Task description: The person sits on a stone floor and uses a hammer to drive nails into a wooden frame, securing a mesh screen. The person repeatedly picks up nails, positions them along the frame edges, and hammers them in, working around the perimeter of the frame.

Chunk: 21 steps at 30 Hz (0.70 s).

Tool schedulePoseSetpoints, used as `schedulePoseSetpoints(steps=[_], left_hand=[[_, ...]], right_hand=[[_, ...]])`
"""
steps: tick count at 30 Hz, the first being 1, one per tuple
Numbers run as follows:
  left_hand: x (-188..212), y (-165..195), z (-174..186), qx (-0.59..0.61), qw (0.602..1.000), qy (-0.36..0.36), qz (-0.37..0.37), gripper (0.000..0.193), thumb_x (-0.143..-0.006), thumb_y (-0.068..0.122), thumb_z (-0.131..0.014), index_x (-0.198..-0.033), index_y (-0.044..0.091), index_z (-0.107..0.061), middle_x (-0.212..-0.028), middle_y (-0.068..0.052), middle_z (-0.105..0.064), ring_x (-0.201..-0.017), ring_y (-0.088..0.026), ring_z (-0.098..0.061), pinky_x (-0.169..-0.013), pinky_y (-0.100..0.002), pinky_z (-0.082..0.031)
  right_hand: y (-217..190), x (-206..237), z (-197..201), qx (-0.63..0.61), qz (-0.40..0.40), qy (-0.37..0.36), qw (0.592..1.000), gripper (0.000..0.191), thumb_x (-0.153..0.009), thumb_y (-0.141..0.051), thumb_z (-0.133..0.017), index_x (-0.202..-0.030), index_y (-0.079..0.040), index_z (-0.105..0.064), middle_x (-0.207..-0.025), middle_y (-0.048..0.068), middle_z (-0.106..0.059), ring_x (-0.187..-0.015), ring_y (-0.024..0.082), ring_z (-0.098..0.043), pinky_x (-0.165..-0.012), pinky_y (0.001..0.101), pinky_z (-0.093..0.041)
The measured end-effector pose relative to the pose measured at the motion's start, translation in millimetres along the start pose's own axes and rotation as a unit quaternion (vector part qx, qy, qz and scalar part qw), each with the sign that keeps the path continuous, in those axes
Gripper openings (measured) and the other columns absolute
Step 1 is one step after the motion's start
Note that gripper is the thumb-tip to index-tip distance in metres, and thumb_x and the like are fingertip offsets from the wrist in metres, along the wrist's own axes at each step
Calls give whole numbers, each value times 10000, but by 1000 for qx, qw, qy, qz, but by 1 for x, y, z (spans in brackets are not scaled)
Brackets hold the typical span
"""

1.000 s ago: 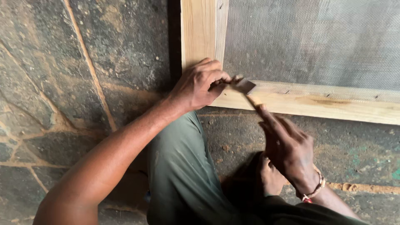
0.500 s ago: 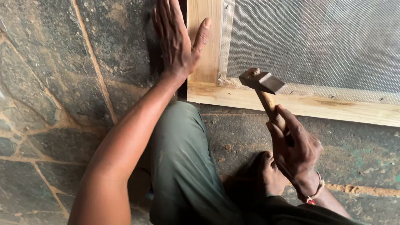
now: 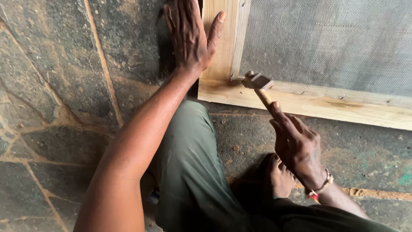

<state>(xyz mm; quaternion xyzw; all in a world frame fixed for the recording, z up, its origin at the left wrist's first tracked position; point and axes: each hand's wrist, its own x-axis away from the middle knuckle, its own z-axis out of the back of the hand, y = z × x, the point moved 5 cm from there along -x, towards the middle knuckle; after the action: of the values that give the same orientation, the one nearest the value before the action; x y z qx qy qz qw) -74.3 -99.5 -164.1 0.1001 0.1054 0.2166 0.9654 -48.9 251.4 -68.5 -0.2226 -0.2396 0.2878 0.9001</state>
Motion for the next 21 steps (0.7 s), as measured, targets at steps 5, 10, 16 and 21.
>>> schedulePoseSetpoints(steps=[5,10,16,21], left_hand=[[1,1,4,16,1000,16,-1,871,-1103,696,-399,-1613,17,-205,-1653,-252,-308,-1579,-391,-303,-1346,-594,-147],[0,4,7,15,999,32,-13,856,-1103,669,-411,-1607,5,-217,-1640,-249,-339,-1561,-385,-330,-1322,-618,-147],[2,7,10,16,999,45,-20,835,-1122,655,-438,-1603,7,-221,-1624,-266,-342,-1547,-406,-338,-1322,-614,-169],[2,8,11,13,999,41,-22,817,-1125,634,-471,-1590,2,-243,-1606,-277,-354,-1528,-427,-358,-1314,-614,-186]], right_hand=[[-14,6,22,-31,154,203,966,267,-1042,-107,-764,-1287,-33,-687,-1207,146,-748,-929,247,-772,-647,286,-611],[-14,-4,18,-73,94,94,988,288,-992,-71,-747,-1268,8,-721,-1173,170,-777,-635,148,-715,-465,256,-509],[-15,-4,28,-123,82,77,986,319,-996,-102,-690,-1315,-91,-706,-1186,130,-771,-645,97,-665,-487,248,-482],[-3,-10,30,-75,79,166,980,397,-969,-123,-782,-1334,8,-697,-646,51,-672,-448,97,-505,-389,278,-361]])
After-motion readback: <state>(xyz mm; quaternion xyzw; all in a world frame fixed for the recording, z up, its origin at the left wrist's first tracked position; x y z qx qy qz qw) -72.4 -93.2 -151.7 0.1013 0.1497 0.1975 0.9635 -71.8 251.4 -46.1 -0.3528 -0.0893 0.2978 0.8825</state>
